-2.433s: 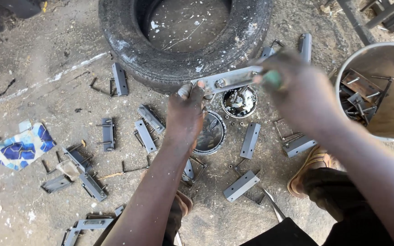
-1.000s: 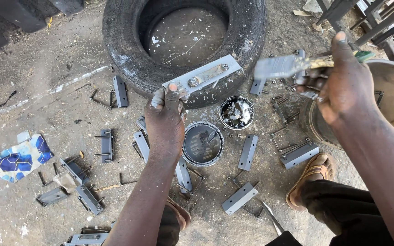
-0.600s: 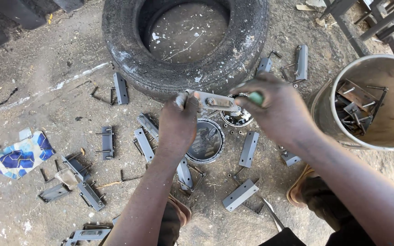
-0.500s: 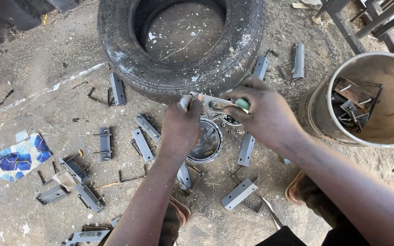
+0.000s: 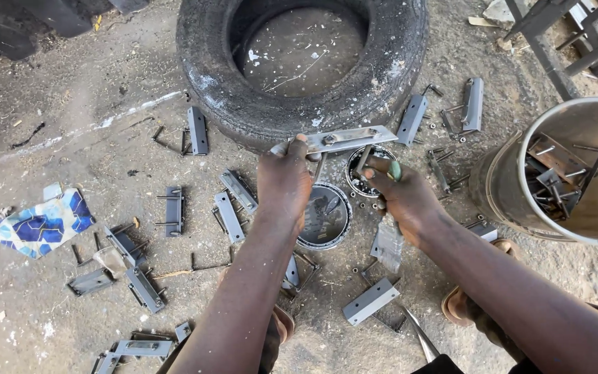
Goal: Painting small metal brackets with black paint using a paintbrush at a fabrication site.
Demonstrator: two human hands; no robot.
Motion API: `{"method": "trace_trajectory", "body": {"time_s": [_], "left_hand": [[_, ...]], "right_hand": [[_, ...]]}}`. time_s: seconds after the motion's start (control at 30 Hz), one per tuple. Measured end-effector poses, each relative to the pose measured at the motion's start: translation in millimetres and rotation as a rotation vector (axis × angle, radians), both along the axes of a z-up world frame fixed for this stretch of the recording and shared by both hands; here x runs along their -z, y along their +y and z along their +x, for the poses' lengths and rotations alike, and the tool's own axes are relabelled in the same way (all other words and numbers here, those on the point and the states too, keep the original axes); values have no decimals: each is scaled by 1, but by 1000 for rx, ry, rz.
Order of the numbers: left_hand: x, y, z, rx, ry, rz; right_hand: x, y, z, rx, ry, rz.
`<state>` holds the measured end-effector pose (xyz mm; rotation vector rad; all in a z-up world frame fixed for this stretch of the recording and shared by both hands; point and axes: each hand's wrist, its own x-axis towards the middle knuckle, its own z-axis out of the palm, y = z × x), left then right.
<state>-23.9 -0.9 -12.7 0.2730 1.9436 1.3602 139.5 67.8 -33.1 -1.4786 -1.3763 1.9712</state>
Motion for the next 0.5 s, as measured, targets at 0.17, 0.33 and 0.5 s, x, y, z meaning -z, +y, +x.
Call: {"method": "trace_trajectory", "body": {"time_s": [0.17, 0.33, 0.5], "left_hand": [[3, 1, -4, -40, -76, -34], [-4, -3, -13, -101, -28, -23], [-27, -6, 4, 149, 146, -204]], "right_hand": [[16, 0, -10, 23, -58, 93], [25, 5, -6, -108, -175, 256], [26, 9, -6, -93, -141, 288]]}}
